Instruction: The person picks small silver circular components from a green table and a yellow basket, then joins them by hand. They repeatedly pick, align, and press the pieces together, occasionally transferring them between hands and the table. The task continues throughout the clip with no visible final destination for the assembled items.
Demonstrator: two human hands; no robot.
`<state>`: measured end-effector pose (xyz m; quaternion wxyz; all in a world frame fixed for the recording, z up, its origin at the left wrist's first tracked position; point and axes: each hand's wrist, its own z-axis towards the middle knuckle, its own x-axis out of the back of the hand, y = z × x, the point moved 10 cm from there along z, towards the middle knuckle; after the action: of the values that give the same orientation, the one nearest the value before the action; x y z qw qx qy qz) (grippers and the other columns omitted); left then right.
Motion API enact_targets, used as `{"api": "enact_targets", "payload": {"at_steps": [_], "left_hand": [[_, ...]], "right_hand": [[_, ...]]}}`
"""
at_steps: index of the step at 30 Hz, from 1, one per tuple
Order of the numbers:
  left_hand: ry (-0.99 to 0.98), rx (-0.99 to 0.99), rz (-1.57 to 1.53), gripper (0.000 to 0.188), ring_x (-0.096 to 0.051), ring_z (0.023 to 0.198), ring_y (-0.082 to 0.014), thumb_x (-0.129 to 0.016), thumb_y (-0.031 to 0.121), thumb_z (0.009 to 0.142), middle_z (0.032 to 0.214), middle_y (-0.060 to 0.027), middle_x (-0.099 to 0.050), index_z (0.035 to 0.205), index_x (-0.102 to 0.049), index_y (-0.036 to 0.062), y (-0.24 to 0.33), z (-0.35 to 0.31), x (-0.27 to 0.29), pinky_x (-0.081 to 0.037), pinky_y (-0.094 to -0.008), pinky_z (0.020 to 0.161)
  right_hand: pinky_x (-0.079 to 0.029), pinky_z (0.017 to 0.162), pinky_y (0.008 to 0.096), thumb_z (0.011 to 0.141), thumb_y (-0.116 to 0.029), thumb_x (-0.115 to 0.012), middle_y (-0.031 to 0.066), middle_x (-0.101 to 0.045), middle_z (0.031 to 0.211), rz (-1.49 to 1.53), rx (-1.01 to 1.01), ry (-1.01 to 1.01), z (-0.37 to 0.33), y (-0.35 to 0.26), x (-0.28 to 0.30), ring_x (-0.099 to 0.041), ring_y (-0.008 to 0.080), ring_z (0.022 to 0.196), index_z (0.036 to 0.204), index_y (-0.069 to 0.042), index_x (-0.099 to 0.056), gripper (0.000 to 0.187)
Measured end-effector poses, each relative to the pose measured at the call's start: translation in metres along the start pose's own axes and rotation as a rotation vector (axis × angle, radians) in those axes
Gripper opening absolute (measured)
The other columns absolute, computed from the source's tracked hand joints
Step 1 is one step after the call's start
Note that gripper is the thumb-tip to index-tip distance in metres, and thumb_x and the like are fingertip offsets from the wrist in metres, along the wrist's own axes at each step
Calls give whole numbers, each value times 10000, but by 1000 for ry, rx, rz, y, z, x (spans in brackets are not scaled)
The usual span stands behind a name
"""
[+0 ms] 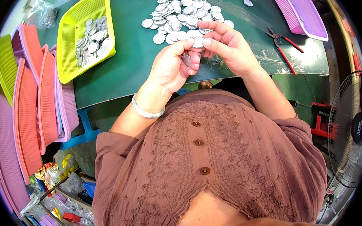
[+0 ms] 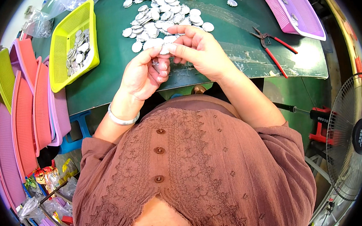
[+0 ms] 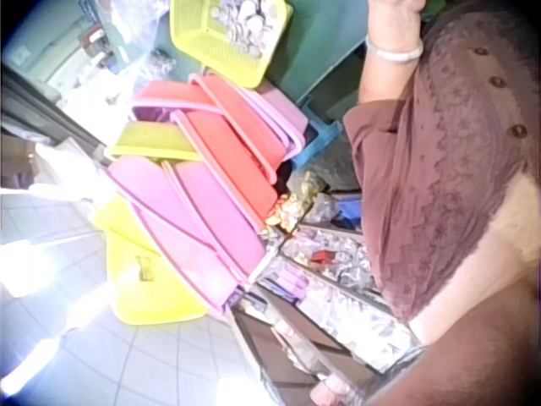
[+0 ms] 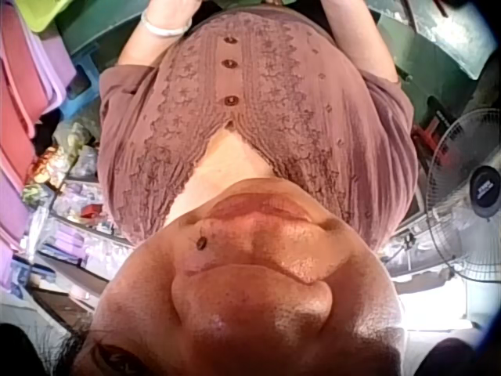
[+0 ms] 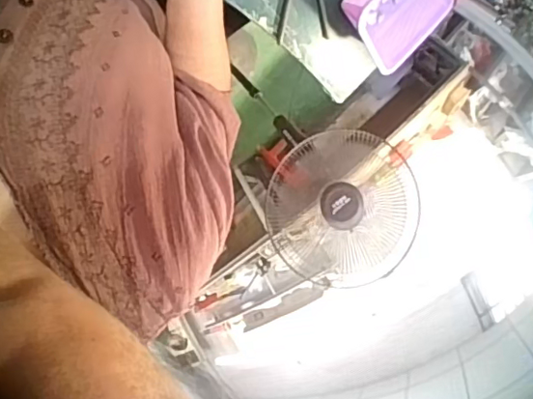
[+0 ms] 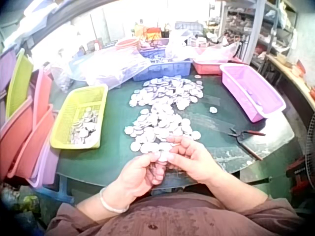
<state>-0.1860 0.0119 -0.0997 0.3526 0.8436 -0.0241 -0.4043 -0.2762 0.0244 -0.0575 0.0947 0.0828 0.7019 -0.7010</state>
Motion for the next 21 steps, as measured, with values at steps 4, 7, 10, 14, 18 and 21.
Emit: {"api": "enact_targets", "payload": {"at_steps": [4, 7, 10, 14, 18, 21], "left_hand": [[-9, 2, -9, 215, -481, 494, -145, -500, 225, 859, 575, -41, -527, 791, -563, 31, 0, 0, -2, -375, -237, 448], [1, -3, 8, 216, -485, 498, -142, -493, 224, 863, 574, -38, -525, 806, -563, 28, 0, 0, -1, -378, -234, 445], [-5, -8, 13, 216, -487, 501, -141, -490, 224, 865, 573, -37, -523, 821, -564, 25, 0, 0, -1, -381, -232, 443], [-8, -7, 19, 224, -487, 502, -140, -485, 225, 869, 574, -36, -525, 825, -566, 21, 0, 0, -1, -379, -232, 444], [-11, -5, 39, 231, -487, 507, -139, -480, 227, 872, 581, -34, -528, 821, -566, 18, 0, 0, -1, -382, -235, 460], [4, -20, 83, 231, -483, 517, -136, -478, 225, 873, 598, -32, -533, 817, -567, 19, 0, 1, 1, -385, -237, 481]], "right_hand": [[-429, 637, 202, 816, -122, -611, 32, -591, 820, 63, -4, 15, 1, 3, 2, -527, 77, 686, 1168, 8, -467, 402], [-430, 636, 200, 817, -120, -609, 37, -592, 818, 87, -18, 14, 0, 5, 2, -529, 79, 681, 1170, 16, -460, 407], [-431, 635, 199, 818, -114, -606, 39, -592, 817, 96, -26, 15, 0, 6, 2, -530, 79, 674, 1171, 21, -455, 407], [-432, 632, 199, 819, -108, -604, 38, -591, 814, 101, -27, 24, 0, 7, 4, -530, 78, 670, 1168, 20, -457, 400], [-432, 629, 200, 816, -100, -604, 34, -587, 808, 114, -16, 29, 0, 8, 5, -527, 77, 669, 1159, 15, -466, 387], [-432, 631, 200, 810, -89, -606, 33, -585, 811, 100, 1, 43, 0, 6, 7, -524, 75, 670, 1153, 11, -472, 381]]}}
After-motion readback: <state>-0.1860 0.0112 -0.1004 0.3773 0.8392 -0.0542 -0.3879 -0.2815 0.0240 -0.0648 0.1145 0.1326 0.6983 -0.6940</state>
